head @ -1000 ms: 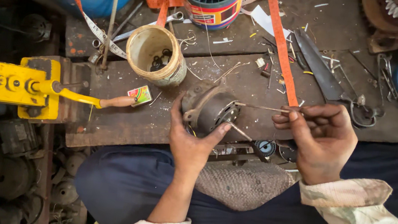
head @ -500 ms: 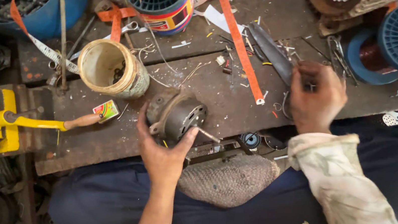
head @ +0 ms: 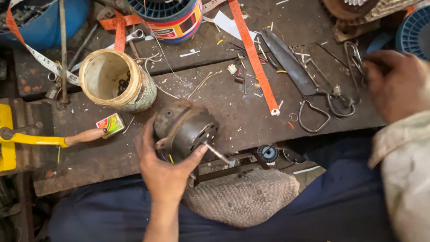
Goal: The person assembles a small electric motor by hand, inserting a rotor into a stator and securing it with a nut. They then attach a metal end cap to the assembly and tighten it using a wrench.
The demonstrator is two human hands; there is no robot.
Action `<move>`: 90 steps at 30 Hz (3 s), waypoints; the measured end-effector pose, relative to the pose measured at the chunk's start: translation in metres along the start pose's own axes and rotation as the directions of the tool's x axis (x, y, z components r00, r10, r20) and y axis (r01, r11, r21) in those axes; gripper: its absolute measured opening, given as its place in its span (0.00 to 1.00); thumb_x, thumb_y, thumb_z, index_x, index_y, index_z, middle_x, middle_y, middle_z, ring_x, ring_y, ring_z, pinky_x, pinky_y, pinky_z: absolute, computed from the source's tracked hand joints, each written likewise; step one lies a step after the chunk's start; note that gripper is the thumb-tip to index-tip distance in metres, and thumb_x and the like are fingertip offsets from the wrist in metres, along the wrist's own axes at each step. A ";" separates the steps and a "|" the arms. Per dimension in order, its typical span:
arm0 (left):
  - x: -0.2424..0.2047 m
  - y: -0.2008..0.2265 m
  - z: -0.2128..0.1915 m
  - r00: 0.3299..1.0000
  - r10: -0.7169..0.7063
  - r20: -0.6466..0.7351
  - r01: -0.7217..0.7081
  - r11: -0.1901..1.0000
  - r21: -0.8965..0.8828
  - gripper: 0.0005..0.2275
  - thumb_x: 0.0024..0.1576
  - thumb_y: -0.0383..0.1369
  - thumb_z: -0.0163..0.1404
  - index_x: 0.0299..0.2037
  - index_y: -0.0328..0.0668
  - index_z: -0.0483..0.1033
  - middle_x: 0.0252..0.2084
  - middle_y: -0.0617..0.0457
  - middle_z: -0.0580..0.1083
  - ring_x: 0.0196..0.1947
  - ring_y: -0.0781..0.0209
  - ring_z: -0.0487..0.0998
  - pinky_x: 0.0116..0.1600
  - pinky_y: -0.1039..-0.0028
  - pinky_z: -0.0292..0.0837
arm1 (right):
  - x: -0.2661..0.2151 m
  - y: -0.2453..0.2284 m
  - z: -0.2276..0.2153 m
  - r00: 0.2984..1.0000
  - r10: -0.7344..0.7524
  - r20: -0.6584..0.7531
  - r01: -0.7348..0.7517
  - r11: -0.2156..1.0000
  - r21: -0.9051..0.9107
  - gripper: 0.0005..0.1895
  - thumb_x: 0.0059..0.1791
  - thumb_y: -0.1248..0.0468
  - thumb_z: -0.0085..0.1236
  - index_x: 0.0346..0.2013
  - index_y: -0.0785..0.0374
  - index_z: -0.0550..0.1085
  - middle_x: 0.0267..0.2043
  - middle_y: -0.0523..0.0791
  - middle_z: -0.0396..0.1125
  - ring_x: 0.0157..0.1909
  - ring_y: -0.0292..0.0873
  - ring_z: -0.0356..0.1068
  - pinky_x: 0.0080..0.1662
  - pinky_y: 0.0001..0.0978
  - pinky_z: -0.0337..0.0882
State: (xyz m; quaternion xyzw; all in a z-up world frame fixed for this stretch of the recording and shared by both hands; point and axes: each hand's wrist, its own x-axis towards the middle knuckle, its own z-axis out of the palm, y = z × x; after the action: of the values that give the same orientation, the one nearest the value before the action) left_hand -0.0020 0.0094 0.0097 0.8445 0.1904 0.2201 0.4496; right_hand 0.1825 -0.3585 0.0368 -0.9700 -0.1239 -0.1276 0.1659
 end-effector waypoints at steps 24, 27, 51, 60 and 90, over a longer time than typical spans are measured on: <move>0.022 -0.006 -0.012 0.983 -0.011 0.183 0.038 0.988 -0.148 0.46 0.39 0.30 0.69 0.71 0.37 0.60 0.66 0.40 0.69 0.64 0.50 0.73 0.67 0.64 0.70 | 0.049 -0.034 0.027 0.990 0.120 0.071 -0.139 0.813 0.565 0.09 0.55 0.64 0.58 0.40 0.68 0.73 0.34 0.50 0.70 0.32 0.46 0.70 0.37 0.39 0.67; 0.023 -0.006 -0.012 0.984 -0.002 0.180 0.034 0.984 -0.175 0.46 0.39 0.31 0.70 0.71 0.37 0.60 0.66 0.40 0.69 0.64 0.49 0.73 0.66 0.64 0.70 | 0.037 -0.065 -0.006 0.887 0.292 0.358 -0.423 0.200 0.884 0.07 0.53 0.65 0.51 0.42 0.65 0.70 0.35 0.46 0.72 0.33 0.39 0.73 0.36 0.32 0.71; 0.012 0.002 -0.012 0.994 -0.039 0.100 0.044 0.998 -0.049 0.45 0.33 0.38 0.75 0.65 0.39 0.66 0.54 0.41 0.67 0.54 0.45 0.75 0.57 0.61 0.75 | -0.091 -0.186 0.026 0.978 -0.127 0.164 -0.046 0.641 0.767 0.09 0.54 0.74 0.55 0.49 0.70 0.76 0.40 0.47 0.78 0.41 0.36 0.80 0.44 0.23 0.79; 0.009 0.003 -0.013 0.992 -0.073 0.099 0.081 0.994 -0.077 0.45 0.34 0.39 0.75 0.65 0.41 0.66 0.55 0.41 0.68 0.54 0.46 0.77 0.57 0.61 0.77 | -0.110 -0.192 0.050 0.924 -0.359 -0.131 0.372 0.765 0.527 0.13 0.48 0.72 0.62 0.47 0.66 0.74 0.36 0.50 0.75 0.29 0.44 0.73 0.33 0.34 0.71; 0.009 -0.003 -0.009 0.991 0.107 0.081 -0.097 0.989 -0.110 0.49 0.36 0.34 0.74 0.70 0.39 0.59 0.66 0.38 0.65 0.67 0.42 0.68 0.68 0.58 0.67 | -0.085 -0.213 0.021 0.907 -0.418 -0.052 0.399 0.813 0.423 0.17 0.45 0.66 0.67 0.46 0.66 0.72 0.41 0.49 0.73 0.38 0.49 0.75 0.39 0.40 0.74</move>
State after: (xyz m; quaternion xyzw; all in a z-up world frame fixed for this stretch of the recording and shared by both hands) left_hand 0.0003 0.0220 0.0134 0.8369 0.1154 0.2159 0.4896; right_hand 0.0471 -0.1728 0.0548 -0.8635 -0.3574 -0.1091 0.3386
